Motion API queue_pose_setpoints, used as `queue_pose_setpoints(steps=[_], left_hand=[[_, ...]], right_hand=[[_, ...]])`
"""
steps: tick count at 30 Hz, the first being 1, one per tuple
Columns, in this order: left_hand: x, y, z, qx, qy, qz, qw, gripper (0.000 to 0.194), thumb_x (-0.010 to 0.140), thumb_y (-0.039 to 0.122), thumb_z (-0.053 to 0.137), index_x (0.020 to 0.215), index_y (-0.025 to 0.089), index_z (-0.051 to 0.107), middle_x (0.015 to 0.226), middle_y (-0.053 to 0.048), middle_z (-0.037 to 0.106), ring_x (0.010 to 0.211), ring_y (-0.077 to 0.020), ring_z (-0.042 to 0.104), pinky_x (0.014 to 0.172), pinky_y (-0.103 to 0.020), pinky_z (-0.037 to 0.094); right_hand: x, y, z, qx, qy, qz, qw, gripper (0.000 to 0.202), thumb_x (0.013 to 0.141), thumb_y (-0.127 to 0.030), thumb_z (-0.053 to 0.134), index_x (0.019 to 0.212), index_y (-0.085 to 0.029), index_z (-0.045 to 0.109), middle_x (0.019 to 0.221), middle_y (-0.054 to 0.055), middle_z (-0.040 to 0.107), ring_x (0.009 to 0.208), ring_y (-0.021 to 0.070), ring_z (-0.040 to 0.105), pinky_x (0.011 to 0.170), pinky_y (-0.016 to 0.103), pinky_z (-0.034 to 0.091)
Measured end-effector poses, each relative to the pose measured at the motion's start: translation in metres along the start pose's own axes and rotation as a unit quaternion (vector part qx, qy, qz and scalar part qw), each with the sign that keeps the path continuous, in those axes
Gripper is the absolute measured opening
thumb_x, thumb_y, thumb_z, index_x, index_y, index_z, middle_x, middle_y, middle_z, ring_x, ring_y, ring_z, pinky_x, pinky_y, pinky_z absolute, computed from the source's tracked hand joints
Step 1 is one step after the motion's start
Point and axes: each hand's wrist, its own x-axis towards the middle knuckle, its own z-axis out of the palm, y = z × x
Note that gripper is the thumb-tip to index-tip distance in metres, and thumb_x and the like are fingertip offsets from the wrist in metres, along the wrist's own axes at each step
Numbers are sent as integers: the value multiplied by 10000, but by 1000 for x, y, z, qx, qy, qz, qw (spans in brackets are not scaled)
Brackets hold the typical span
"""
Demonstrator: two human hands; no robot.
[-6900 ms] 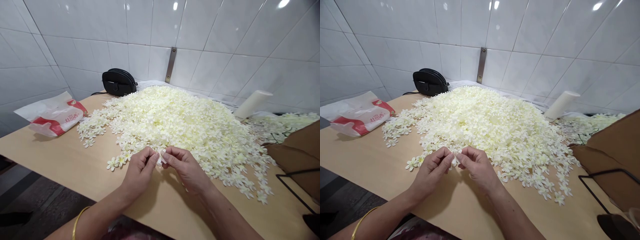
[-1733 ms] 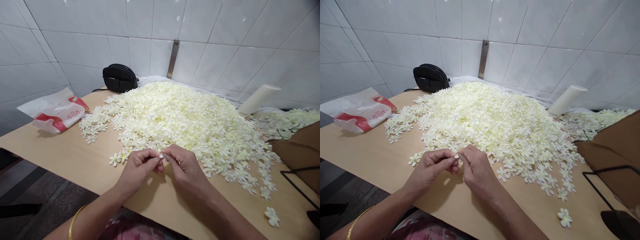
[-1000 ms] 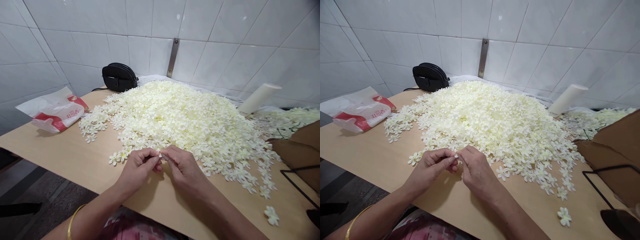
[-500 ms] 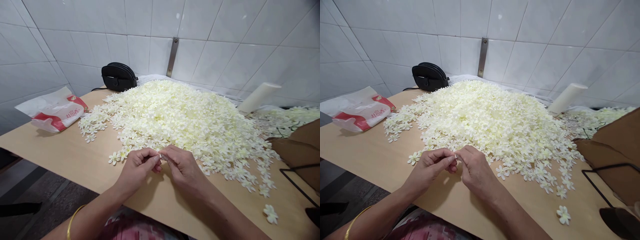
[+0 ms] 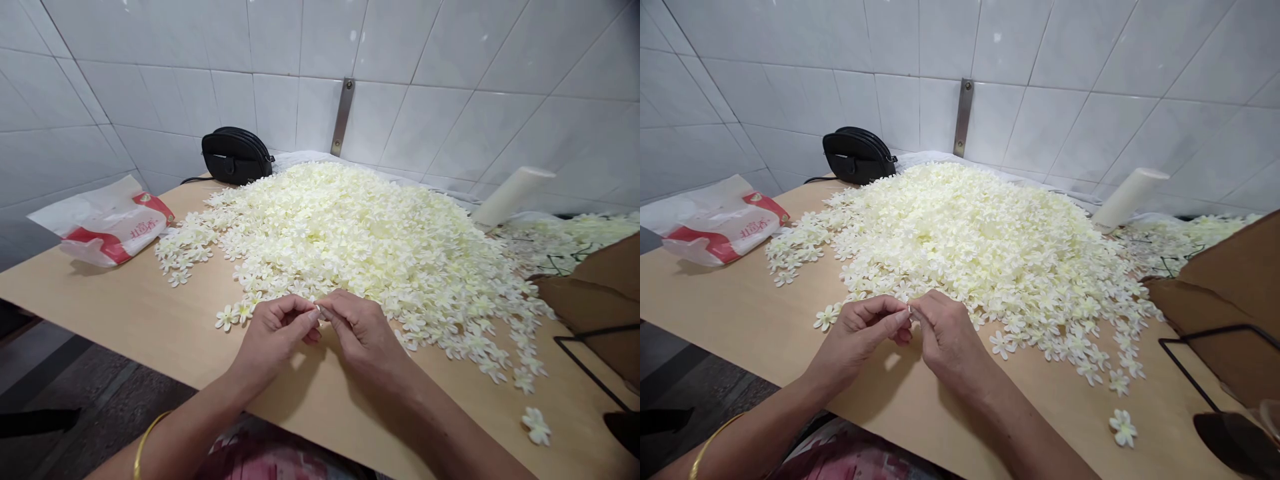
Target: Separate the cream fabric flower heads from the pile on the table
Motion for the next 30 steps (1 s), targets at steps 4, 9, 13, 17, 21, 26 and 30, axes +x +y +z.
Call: queue_pose_setpoints(steps=[4,9,13,17,21,26,30], left_hand=[[0,-1,-1,5,-3,5,1000,159,724,286,606,696,130,613,568,-16,595,560,-119,541,582,-214,448],[0,0,1,30,-1,13,999,166,734,285,590,686,127,606,563,-18,588,560,-121,534,577,-215,437],[0,-1,1,42,-1,20,999,170,749,290,567,697,130,593,568,-17,580,567,-125,533,578,-222,433],[0,0,0,55,1,26,998,167,755,277,548,677,133,584,557,-12,566,561,-122,522,579,-221,429],[0,1,1,77,13,45,996,167,746,278,533,665,141,585,562,-3,548,558,-123,510,562,-221,419],[1,-1,0,128,43,58,989,166,734,257,506,621,150,562,529,10,518,528,-116,476,528,-216,388],[4,-2,-2,131,63,52,988,154,732,237,487,611,158,537,515,21,504,508,-108,459,511,-212,376]], right_hand=[[0,0,0,-8,-2,5,1000,251,863,-100,379,719,-176,570,693,4,546,662,107,503,631,228,380],[-1,1,0,-19,-6,11,1000,259,864,-102,376,691,-172,556,677,3,538,651,106,495,622,229,376],[-1,1,0,-23,-5,16,1000,258,864,-101,377,688,-173,551,680,2,542,650,104,500,621,229,373],[0,-1,-2,-12,-8,16,1000,248,858,-99,384,714,-174,572,714,13,572,660,110,513,623,237,385],[1,-5,-3,10,-12,7,1000,229,850,-124,420,729,-179,606,735,17,604,696,117,536,647,243,406],[1,-2,1,-36,42,21,998,255,837,-102,399,682,-174,588,677,24,569,664,128,519,622,247,397],[2,1,0,-83,98,27,991,232,836,-129,407,661,-163,555,659,34,554,624,133,499,586,251,371]])
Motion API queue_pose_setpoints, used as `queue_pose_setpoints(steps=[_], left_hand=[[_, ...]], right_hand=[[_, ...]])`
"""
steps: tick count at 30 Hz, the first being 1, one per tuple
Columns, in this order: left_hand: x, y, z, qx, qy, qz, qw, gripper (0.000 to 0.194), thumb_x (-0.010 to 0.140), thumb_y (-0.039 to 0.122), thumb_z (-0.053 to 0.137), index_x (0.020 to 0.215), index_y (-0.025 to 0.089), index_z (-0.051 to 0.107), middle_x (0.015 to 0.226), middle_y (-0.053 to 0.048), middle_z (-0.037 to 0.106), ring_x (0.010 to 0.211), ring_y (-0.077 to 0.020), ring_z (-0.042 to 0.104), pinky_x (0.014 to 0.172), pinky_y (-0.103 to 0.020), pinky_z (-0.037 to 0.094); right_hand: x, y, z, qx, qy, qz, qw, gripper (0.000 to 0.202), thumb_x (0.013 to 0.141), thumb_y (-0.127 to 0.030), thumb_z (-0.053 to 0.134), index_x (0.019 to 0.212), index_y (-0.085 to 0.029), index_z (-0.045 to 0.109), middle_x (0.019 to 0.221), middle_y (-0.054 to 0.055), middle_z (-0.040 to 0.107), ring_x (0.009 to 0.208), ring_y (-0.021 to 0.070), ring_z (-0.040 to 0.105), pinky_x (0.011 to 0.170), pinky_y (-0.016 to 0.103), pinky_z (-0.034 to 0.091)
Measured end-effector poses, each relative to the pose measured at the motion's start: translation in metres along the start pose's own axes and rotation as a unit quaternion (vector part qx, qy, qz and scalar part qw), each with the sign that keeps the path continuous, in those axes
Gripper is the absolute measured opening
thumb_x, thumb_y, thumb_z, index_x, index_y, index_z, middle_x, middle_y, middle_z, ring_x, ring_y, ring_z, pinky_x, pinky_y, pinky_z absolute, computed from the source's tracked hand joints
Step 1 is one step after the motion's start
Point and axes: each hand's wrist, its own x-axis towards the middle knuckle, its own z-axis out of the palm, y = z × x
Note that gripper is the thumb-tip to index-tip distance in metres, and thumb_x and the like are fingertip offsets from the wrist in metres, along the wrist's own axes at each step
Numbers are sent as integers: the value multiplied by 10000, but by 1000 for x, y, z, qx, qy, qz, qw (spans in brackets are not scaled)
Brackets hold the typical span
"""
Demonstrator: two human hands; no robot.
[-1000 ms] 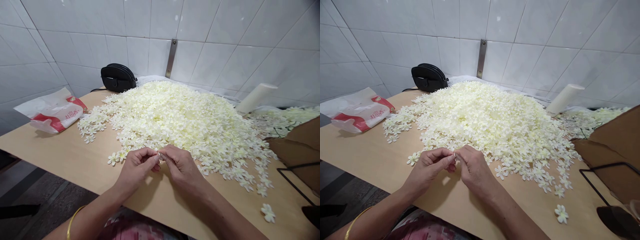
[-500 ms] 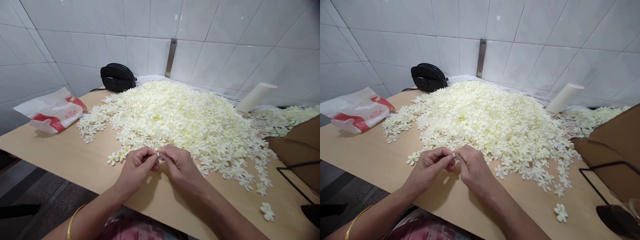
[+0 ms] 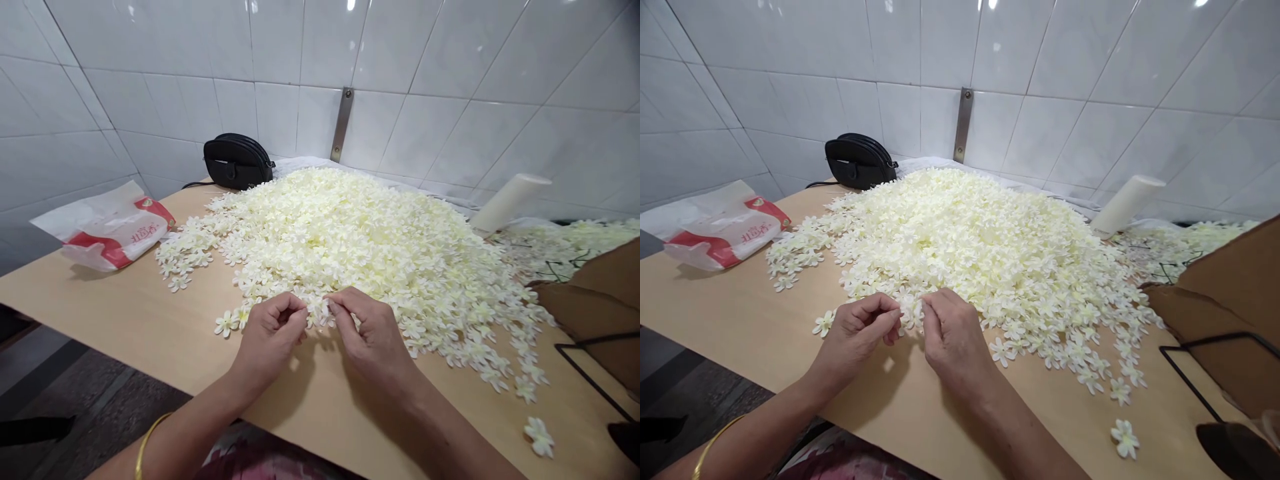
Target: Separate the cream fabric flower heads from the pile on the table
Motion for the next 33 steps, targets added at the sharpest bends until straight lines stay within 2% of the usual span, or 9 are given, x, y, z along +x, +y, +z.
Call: queue_pose_setpoints(steps=[7,10,15,20,23,27,30,33], left_hand=[[3,1,-7,-21,28,-24,999,145,712,242,518,592,160,517,505,29,499,499,-100,461,506,-200,381],[3,2,-8,-46,32,-31,998,157,713,261,534,595,159,518,509,29,500,498,-101,471,503,-199,391],[2,7,-2,-63,20,-30,997,166,727,262,533,600,155,525,499,26,504,494,-98,464,513,-201,391],[2,8,1,-110,11,-27,993,155,737,240,550,614,147,544,551,13,548,549,-96,499,567,-196,410],[2,6,1,-228,-10,-51,972,133,729,248,585,649,144,559,624,-4,592,623,-111,546,631,-219,449],[5,6,1,-383,-18,-82,920,112,681,201,644,652,139,555,617,5,593,618,-101,557,624,-212,470],[6,6,2,-433,-21,-94,896,145,674,203,665,643,135,541,625,1,595,604,-96,552,606,-213,477],[7,4,2,-426,-25,-98,899,156,681,208,673,655,137,537,628,0,600,591,-88,550,597,-200,466]], right_hand=[[5,5,-13,-12,74,44,996,191,839,-172,426,720,-171,576,631,9,539,580,126,497,541,241,367],[5,6,-12,-18,103,34,994,179,840,-163,429,763,-174,590,675,21,564,627,138,522,577,251,399],[1,8,-1,-105,146,-93,979,231,824,-71,414,967,-149,578,836,84,584,807,181,529,716,310,441],[-4,5,6,-153,139,-205,957,327,777,-7,443,1082,-95,521,837,117,583,794,199,509,668,341,443],[-3,0,6,-173,121,-245,946,328,760,8,449,1068,-83,515,847,133,590,795,207,505,674,370,433],[-2,-5,5,-203,113,-278,932,329,739,27,453,1046,-68,526,853,149,596,819,219,513,703,394,432],[-2,-6,6,-213,115,-293,925,329,727,36,458,1034,-53,534,855,157,598,836,228,511,728,414,431],[-3,-6,9,-199,109,-291,929,334,721,38,463,1033,-57,536,873,154,600,847,228,506,747,423,426]])
